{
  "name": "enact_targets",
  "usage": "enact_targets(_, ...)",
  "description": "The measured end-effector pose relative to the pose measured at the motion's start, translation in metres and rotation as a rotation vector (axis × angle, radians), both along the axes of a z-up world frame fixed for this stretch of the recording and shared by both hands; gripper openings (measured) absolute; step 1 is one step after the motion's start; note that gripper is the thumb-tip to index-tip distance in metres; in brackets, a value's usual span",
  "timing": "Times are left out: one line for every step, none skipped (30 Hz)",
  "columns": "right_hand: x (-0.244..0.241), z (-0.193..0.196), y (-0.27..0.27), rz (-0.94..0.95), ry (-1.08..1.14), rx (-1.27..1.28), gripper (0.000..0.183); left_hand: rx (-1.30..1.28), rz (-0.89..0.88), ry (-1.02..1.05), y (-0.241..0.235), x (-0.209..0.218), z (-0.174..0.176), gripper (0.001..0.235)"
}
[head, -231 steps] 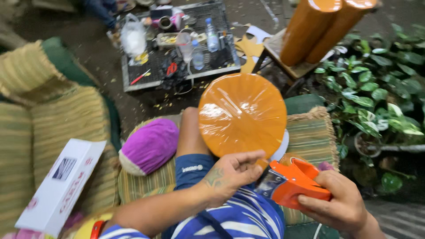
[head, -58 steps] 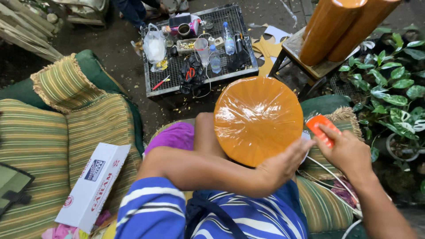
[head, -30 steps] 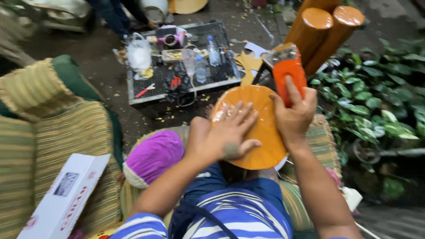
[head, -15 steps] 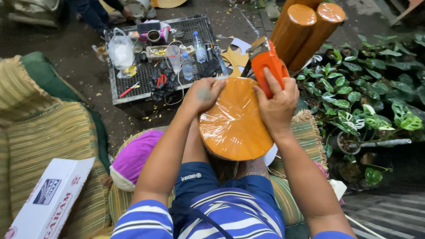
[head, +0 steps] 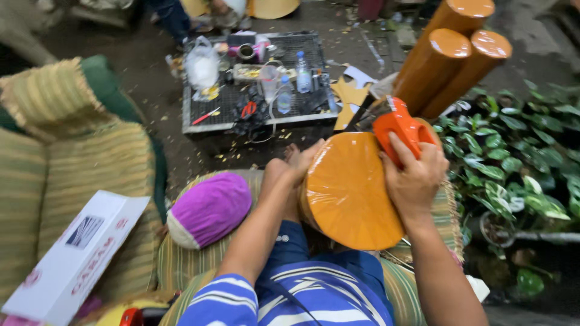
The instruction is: The person applies clear adhesive tape to a circular cardboard piece using a handheld tape dispenser, smoothing it down with their fingers. They flip the piece over to tape the other side and then attach a circular cardboard lid to a bucket-like container.
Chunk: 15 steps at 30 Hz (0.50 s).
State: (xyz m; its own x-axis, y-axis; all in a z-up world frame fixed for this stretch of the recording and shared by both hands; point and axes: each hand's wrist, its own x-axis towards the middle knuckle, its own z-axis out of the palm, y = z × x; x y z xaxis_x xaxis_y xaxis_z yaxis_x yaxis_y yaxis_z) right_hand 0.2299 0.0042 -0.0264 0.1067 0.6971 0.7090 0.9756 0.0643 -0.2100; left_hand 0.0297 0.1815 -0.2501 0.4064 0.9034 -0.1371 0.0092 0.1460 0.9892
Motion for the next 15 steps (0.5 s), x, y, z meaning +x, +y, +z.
enact_targets(0.002, -0.001, -0.005, 0.007, 0.015, -0.023, 0.047, 0.092, 0.085, 0.155, -0.008, -0.001, -0.022, 0.06)
enact_targets(0.005, -0.002, -0.006, 0.025, 0.011, -0.018, 0.048, 0.126, 0.081, 0.106, -0.012, -0.002, -0.037, 0.062)
enact_targets(0.007, -0.002, -0.008, 0.043, 0.007, -0.013, 0.049, 0.166, 0.092, 0.052, -0.023, -0.001, -0.049, 0.064)
enact_targets(0.009, -0.002, -0.012, 0.061, 0.005, -0.008, 0.05, 0.133, -0.039, -0.25, -0.043, -0.003, -0.06, 0.057)
enact_targets(0.012, -0.003, -0.014, 0.08, -0.01, 0.008, 0.047, 0.192, 0.046, -0.182, -0.061, -0.005, -0.066, 0.056)
enact_targets(0.014, -0.004, -0.014, 0.09, -0.024, 0.018, 0.044, 0.243, 0.123, -0.113, -0.081, -0.005, -0.071, 0.056)
enact_targets(0.014, -0.006, -0.011, 0.101, -0.037, 0.029, 0.041, 0.292, 0.2, -0.042, -0.101, -0.006, -0.069, 0.056)
enact_targets(0.014, -0.006, -0.011, 0.109, -0.066, 0.033, 0.041, 0.342, 0.269, 0.029, -0.12, -0.005, -0.061, 0.057)
enact_targets(0.014, -0.006, -0.009, 0.117, -0.095, 0.038, 0.04, 0.39, 0.338, 0.1, -0.136, -0.007, -0.048, 0.057)
enact_targets(0.015, -0.006, -0.011, 0.119, -0.13, 0.033, 0.04, 0.349, 0.367, 0.027, -0.154, -0.004, -0.032, 0.058)
enact_targets(0.015, -0.006, -0.011, 0.128, -0.139, 0.022, 0.039, 0.308, 0.397, -0.047, -0.172, -0.002, -0.013, 0.059)
enact_targets(0.015, -0.006, -0.01, 0.131, -0.149, 0.019, 0.039, 0.275, 0.421, -0.123, -0.182, 0.001, 0.009, 0.061)
enact_targets(0.015, -0.005, -0.008, 0.135, -0.159, 0.016, 0.039, 0.309, 0.461, -0.142, -0.191, 0.005, 0.032, 0.064)
enact_targets(0.014, -0.006, -0.006, 0.131, -0.164, 0.021, 0.038, 0.338, 0.494, -0.158, -0.204, 0.007, 0.054, 0.067)
enact_targets(0.013, -0.006, -0.003, 0.128, -0.169, 0.026, 0.038, 0.366, 0.527, -0.174, -0.215, 0.009, 0.074, 0.071)
